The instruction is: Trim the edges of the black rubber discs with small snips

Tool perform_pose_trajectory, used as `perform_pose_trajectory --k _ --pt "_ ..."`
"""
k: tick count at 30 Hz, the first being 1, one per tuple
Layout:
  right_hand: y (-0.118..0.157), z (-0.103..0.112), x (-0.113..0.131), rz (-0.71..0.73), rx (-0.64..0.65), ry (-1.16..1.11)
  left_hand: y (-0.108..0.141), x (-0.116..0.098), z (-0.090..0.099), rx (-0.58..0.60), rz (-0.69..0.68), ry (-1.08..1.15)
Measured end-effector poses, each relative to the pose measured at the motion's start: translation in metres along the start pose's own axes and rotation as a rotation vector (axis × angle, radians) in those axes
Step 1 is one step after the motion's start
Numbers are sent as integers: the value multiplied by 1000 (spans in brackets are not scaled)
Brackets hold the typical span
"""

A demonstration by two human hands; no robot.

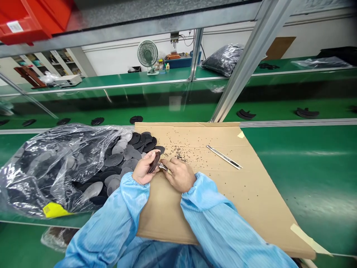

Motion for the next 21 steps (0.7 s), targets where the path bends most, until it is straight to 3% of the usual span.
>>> perform_pose_trajectory --k 6,11,17,21 --pt "-1 4 3 -29 70 114 -1 0 3 -28 -65 -11" --pt "1 -2 3 -60 81 53 -2 3 3 -34 -68 -24" --pt "5 -1 -14 -206 -204 -251 -4 -12 2 -45 -170 130" --pt "1 2 -34 -344 -340 -303 -4 -29 12 -108 -281 271"
Point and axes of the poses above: each hand's wrist, its own y-axis away from the middle knuckle, its own z-axis out of the back of the hand, x = y × z, the point moved 5 cm from there along -y, towards the middle knuckle, and after that the axes turned 15 degrees about y, right-handed, at the moved point
